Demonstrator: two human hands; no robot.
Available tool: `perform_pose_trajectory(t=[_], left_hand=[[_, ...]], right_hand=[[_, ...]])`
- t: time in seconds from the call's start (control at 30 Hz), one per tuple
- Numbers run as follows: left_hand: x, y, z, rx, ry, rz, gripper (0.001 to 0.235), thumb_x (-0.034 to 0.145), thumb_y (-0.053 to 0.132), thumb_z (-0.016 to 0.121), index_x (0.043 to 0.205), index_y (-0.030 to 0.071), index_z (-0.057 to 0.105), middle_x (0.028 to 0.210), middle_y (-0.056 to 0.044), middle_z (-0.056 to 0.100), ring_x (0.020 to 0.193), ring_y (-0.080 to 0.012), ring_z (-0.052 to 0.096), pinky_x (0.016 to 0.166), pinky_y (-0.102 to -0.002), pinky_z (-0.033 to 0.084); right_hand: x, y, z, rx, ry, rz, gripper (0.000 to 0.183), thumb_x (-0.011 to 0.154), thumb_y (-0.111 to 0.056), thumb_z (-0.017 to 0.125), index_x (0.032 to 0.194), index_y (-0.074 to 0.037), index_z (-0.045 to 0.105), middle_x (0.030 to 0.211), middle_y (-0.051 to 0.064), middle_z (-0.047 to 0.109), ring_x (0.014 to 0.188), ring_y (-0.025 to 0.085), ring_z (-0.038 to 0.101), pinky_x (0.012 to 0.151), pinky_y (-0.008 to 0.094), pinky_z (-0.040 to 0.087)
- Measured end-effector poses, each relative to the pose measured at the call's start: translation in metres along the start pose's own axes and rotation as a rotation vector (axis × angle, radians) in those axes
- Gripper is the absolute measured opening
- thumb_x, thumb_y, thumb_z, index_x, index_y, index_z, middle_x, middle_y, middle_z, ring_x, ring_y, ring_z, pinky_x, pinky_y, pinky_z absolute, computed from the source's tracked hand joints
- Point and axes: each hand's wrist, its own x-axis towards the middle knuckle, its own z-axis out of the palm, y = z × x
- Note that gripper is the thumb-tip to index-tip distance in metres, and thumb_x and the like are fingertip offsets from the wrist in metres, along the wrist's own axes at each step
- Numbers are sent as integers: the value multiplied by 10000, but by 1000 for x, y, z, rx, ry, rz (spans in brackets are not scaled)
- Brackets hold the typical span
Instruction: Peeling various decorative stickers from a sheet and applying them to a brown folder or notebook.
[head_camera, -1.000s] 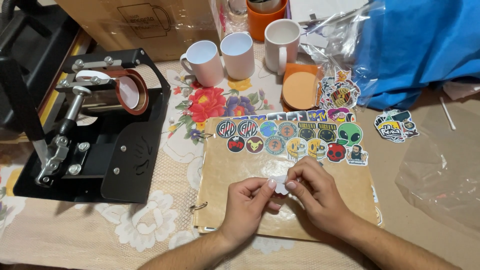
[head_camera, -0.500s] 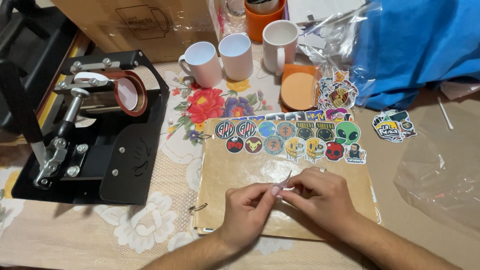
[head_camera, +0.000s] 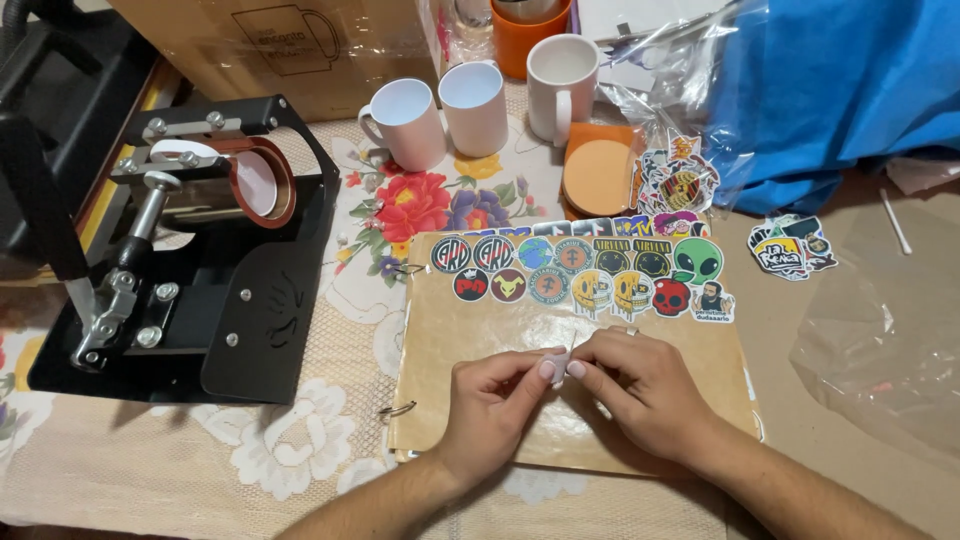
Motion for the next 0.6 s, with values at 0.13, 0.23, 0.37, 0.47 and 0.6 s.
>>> perform_pose_trajectory(t=[0.13,0.23,0.37,0.47,0.6], left_hand=[[-2,-16,3,-198,7,-196,191,924,164,680,958,-1,772,904,-115,785,812,-152,720,740,-284,644],[-3,-26,4,-396,21,-312,172,927,141,684,926,-27,720,823,-136,741,763,-189,722,739,-327,662],[-2,-32,4,-482,18,-391,195,924,153,686,926,-42,699,798,-158,733,705,-221,741,684,-337,657],[-2,-31,4,-504,19,-416,192,919,149,687,918,-43,695,820,-167,734,696,-242,745,679,-344,659],[-1,-32,4,-535,35,-457,188,914,144,688,917,-45,690,823,-183,730,672,-255,737,674,-356,659]], right_hand=[[1,1,1,68,-2,4,281,950,-340,567,821,-153,733,668,-34,669,631,151,585,630,300,435],[2,1,1,149,11,8,271,942,-301,592,797,-117,727,675,-24,677,644,139,590,641,291,447],[1,1,1,164,22,1,284,948,-287,567,768,-103,687,674,-14,668,645,148,574,650,297,438],[0,2,2,146,34,-10,283,953,-283,547,761,-107,660,677,-9,652,649,157,566,653,301,430],[-2,5,3,147,30,14,277,951,-270,523,763,-104,639,685,3,637,649,167,558,652,306,420]])
